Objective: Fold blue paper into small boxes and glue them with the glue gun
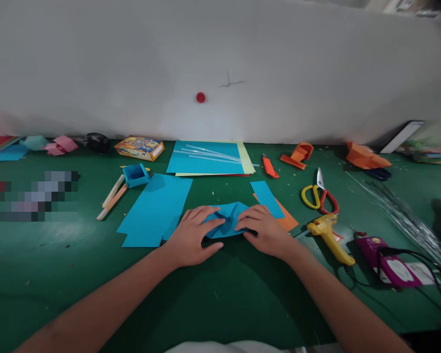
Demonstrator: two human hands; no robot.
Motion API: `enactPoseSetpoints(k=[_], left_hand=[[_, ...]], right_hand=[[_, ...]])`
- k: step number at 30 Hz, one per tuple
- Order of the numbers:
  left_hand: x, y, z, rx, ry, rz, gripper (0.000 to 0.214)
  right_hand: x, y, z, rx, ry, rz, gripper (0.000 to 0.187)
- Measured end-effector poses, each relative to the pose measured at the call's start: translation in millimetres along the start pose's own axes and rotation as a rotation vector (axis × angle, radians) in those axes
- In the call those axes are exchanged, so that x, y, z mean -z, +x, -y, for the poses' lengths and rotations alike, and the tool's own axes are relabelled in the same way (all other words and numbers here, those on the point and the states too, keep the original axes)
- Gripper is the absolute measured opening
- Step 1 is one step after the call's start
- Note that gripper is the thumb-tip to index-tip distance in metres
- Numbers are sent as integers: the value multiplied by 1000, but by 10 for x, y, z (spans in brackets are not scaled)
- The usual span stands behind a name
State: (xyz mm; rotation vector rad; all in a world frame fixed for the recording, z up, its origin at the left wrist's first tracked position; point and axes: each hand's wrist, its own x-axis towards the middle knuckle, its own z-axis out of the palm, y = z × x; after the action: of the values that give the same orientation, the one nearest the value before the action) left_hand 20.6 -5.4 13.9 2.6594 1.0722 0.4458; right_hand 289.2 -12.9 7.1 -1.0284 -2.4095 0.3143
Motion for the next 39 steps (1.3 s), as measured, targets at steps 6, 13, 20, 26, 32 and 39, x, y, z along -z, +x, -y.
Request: enactPoseSetpoints(k=[6, 13, 20, 26, 32, 39], left_hand=[[-30, 12, 13, -22, 43, 85, 44], [-31, 6, 12, -34, 30, 55, 46], [-44, 7, 7, -39, 20, 40, 43], [-45, 21, 33, -22, -44, 32, 31], [-65, 16, 46, 29, -19, 43, 47], [-13, 24, 28, 95, 57, 104, 70]], right_hand=[[33, -5, 33, -10, 38, 115, 21], [95, -9, 39, -10, 55, 193, 19], [53, -9, 25, -54, 7, 230, 53], [46, -5, 24, -20, -8, 218, 26], [62, -3, 36, -10, -8, 196, 24], [89, -11, 38, 29, -3, 197, 25]])
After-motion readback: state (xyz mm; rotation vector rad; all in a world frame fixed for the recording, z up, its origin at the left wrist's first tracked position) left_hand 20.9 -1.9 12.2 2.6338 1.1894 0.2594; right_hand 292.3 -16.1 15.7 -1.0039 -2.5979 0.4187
